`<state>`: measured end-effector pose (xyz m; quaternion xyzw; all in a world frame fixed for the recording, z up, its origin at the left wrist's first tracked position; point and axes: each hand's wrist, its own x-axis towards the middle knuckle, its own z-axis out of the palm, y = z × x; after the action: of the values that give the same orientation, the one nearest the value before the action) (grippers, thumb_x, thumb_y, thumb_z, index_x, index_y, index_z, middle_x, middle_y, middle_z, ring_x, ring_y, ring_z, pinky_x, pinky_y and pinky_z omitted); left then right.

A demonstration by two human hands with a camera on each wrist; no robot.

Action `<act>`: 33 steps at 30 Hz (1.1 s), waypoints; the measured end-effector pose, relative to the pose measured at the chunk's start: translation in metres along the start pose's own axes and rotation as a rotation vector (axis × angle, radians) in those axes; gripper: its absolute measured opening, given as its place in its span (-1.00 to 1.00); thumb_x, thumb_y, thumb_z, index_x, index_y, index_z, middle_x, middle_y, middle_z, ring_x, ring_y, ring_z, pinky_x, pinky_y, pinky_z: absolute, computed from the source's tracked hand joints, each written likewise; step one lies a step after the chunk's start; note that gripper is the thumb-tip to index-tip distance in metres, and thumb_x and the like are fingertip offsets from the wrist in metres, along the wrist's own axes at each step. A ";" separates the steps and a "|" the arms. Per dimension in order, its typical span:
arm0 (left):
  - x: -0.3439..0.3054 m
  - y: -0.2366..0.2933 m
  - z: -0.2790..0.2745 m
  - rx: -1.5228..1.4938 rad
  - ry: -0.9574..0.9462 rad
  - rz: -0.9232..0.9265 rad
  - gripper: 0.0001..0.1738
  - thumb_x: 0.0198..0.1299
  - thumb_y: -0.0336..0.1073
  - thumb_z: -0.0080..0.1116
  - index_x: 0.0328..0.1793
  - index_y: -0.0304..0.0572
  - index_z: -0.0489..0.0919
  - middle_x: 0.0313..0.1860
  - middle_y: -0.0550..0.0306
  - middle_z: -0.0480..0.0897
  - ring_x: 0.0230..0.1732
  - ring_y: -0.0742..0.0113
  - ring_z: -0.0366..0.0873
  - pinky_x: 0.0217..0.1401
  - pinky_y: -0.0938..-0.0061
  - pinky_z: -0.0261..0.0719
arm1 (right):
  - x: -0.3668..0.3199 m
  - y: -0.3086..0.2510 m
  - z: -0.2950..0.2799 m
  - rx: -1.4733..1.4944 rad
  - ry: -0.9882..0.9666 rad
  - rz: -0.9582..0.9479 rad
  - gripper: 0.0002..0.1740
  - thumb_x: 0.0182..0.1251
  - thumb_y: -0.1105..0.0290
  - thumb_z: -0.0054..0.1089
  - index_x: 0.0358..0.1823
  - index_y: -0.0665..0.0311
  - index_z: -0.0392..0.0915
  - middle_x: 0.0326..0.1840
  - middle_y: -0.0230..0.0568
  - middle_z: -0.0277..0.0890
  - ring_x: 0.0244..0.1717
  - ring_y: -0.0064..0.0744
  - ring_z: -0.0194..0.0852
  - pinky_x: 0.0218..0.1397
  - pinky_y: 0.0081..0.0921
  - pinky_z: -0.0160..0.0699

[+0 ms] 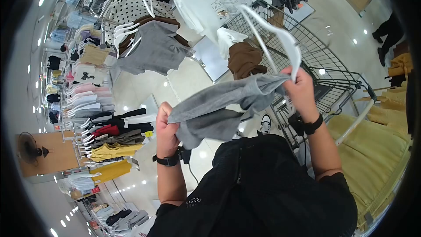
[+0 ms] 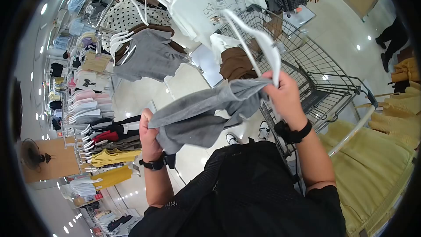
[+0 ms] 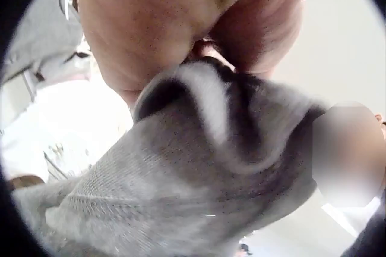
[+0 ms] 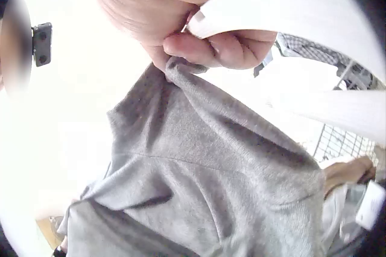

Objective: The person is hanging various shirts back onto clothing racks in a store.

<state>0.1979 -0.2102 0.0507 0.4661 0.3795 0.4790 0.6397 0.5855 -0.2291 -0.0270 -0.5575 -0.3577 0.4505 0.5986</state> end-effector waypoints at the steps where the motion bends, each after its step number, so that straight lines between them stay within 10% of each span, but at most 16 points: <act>1: -0.005 0.006 -0.009 0.133 0.063 -0.036 -0.78 0.30 -0.61 0.09 -0.18 -0.12 0.34 -0.28 0.31 0.47 -0.24 0.55 0.40 -0.10 0.61 0.43 | 0.004 -0.012 -0.001 -0.014 0.017 -0.003 -0.79 0.28 0.58 0.25 -0.06 0.37 0.63 -0.34 -0.43 0.60 -0.41 -0.69 0.48 -0.34 -0.65 0.45; 9: -0.020 0.011 -0.099 1.153 0.179 0.165 -0.82 0.32 -0.50 0.31 0.02 -0.31 0.67 -0.30 0.06 0.72 -0.29 0.45 0.60 -0.18 0.53 0.56 | 0.002 -0.117 0.070 -0.187 -0.235 -0.084 -0.84 0.39 0.46 0.26 -0.06 0.32 0.62 -0.48 -0.51 0.49 -0.59 -0.75 0.34 -0.56 -0.67 0.25; 27: -0.014 0.050 -0.250 1.078 0.378 0.334 -0.73 0.47 -0.26 0.17 0.12 -0.28 0.63 -0.20 0.01 0.65 -0.19 0.18 0.60 -0.04 0.35 0.54 | -0.092 -0.217 0.333 -0.116 -0.659 -0.561 -0.75 0.66 0.34 -0.01 0.11 0.34 0.56 -0.56 -0.52 0.36 -0.79 -0.81 0.06 -0.68 -0.70 -0.06; 29: -0.012 0.038 -0.251 0.925 0.384 0.626 -0.67 0.45 -0.17 0.20 0.13 -0.28 0.63 -0.17 0.04 0.64 -0.15 0.20 0.62 -0.01 0.34 0.56 | -0.100 -0.215 0.350 -0.137 -0.675 -0.600 -0.75 0.61 0.29 0.10 0.10 0.28 0.60 -0.72 -0.53 0.31 -0.77 -0.78 0.18 -0.64 -0.71 0.10; 33: -0.060 0.005 -0.230 0.142 -0.067 0.400 -0.57 0.40 -0.06 0.27 0.14 -0.28 0.60 -0.03 0.05 0.68 -0.09 0.32 0.61 -0.02 0.40 0.57 | -0.119 -0.209 0.379 -0.189 -0.601 -0.596 -0.70 0.66 0.35 -0.01 0.22 0.34 0.57 -0.72 -0.57 0.23 -0.79 -0.80 0.03 -0.66 -0.69 -0.09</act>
<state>-0.0326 -0.2138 -0.0060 0.5916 0.2909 0.5528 0.5098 0.2221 -0.2041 0.2354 -0.3261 -0.7012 0.3654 0.5181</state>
